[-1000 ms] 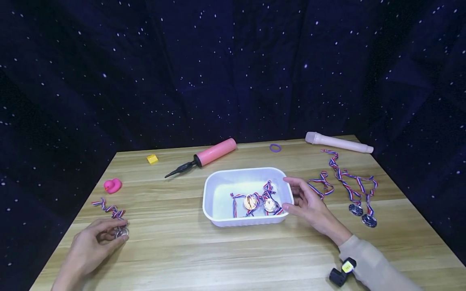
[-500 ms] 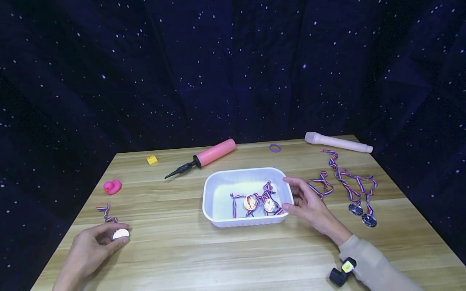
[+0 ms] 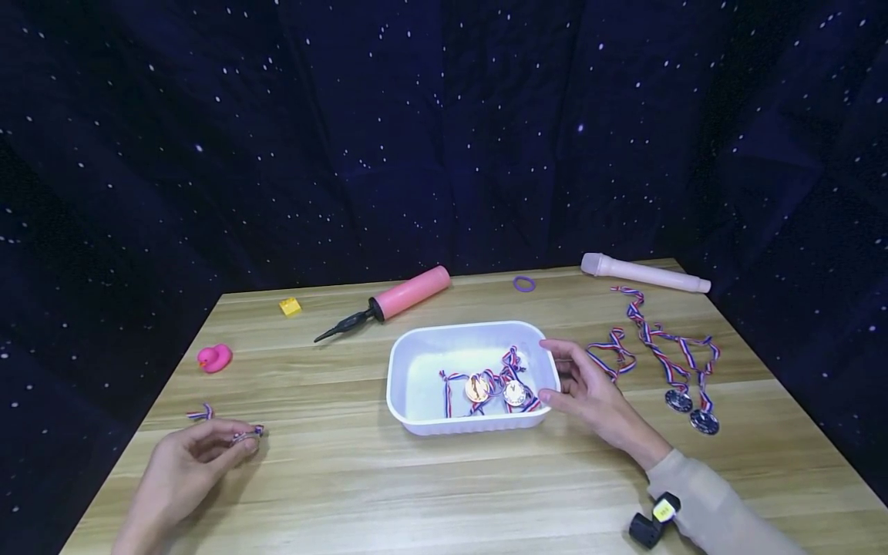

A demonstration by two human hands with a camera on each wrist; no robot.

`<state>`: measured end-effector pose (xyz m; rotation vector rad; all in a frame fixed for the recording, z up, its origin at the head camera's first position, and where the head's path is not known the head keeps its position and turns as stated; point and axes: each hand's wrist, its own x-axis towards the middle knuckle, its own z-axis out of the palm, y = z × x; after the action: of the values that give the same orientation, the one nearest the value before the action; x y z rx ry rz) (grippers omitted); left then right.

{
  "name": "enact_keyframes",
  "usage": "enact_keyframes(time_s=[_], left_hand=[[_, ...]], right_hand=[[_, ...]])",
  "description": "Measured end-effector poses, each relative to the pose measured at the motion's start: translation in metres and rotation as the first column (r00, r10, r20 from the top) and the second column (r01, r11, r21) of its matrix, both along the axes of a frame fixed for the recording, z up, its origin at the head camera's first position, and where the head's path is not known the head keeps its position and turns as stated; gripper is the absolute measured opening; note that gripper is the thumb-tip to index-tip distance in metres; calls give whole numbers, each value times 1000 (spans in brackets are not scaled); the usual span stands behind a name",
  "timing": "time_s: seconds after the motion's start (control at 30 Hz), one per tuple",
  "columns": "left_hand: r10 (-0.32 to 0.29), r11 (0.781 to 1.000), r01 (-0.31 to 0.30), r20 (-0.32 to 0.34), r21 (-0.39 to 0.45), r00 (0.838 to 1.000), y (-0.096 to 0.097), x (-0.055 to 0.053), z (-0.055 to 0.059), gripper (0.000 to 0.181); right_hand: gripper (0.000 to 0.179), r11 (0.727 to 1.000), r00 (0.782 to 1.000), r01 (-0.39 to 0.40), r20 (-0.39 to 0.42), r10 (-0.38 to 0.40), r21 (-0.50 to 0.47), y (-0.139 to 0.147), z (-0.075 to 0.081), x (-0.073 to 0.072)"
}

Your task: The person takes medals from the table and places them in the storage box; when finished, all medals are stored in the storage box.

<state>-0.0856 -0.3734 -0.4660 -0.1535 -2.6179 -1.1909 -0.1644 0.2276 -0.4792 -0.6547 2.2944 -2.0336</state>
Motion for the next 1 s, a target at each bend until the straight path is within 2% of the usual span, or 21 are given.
enact_keyframes(time_s=[0.1,0.23,0.53,0.73,1.0], left_hand=[[15,999,-17,-36,-50,999,5,0,6,15],[49,997,-52,-53,-58,997,12,1,15,13],[32,998,-32,-3,57,999,29,-4,38,23],[-12,1000,15,-105,26,994,42,-11,57,20],[-48,996,61,-199,59,979,60,-23,86,21]], right_hand=[[75,1000,1000,-2,-1,2,-2,0,0,0],[75,1000,1000,-4,0,4,-1,0,0,0],[75,1000,1000,1,-2,-1,3,1,-1,0],[75,1000,1000,6,-1,-6,16,1,-2,0],[75,1000,1000,14,-1,-13,19,1,-1,0]])
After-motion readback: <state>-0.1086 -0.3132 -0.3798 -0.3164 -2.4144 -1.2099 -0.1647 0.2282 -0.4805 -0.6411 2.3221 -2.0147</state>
